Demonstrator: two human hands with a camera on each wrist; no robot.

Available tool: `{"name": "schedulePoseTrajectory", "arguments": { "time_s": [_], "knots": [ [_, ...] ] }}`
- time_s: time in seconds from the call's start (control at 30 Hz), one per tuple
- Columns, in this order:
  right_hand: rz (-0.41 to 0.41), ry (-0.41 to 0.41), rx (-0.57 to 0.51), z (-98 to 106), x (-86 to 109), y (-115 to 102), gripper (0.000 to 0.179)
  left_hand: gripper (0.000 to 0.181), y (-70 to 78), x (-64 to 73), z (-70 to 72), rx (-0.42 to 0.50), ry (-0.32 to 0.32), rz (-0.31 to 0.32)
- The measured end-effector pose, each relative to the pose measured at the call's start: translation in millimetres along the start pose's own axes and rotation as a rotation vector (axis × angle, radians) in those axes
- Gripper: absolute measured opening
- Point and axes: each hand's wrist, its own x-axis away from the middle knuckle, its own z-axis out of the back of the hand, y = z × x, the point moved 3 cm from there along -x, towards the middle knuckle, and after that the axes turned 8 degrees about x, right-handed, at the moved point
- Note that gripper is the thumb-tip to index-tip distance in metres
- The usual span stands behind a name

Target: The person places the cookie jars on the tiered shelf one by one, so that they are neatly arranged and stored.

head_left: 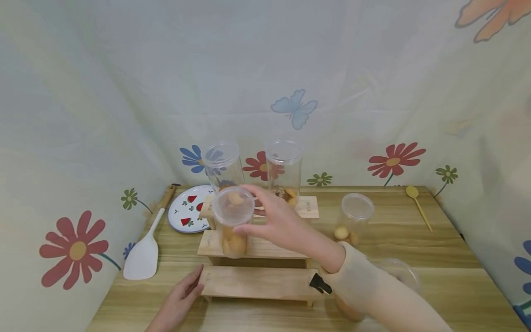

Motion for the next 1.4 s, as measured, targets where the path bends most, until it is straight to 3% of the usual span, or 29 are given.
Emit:
{"name": "schedulePoseTrajectory", "arguments": {
  "time_s": [0.4, 0.67, 1.1, 1.4],
  "knots": [
    [-0.036, -0.005, 0.038, -10, -9.7, 3, 0.082, 0.050, -1.2, -0.4, 0.3, 0.001, 0.006, 0.014],
    [-0.104, -0.030, 0.100, -11, -14.1, 2, 0.084, 0.050, 0.2, -0.4, -0.5, 0.013, 0.003, 0.034],
    [-0.107, -0.003, 0.073, -12, -23.7, 5, 0.080, 0.050, -1.3, 0.0, 0.9, 0.021, 0.012, 0.005],
    [-0.174, -0.005, 0.099, -14, -26.2, 4, 0.084, 0.050, -0.6, 1.3, 0.1, 0.025, 0.019, -0.006]
  ]
}}
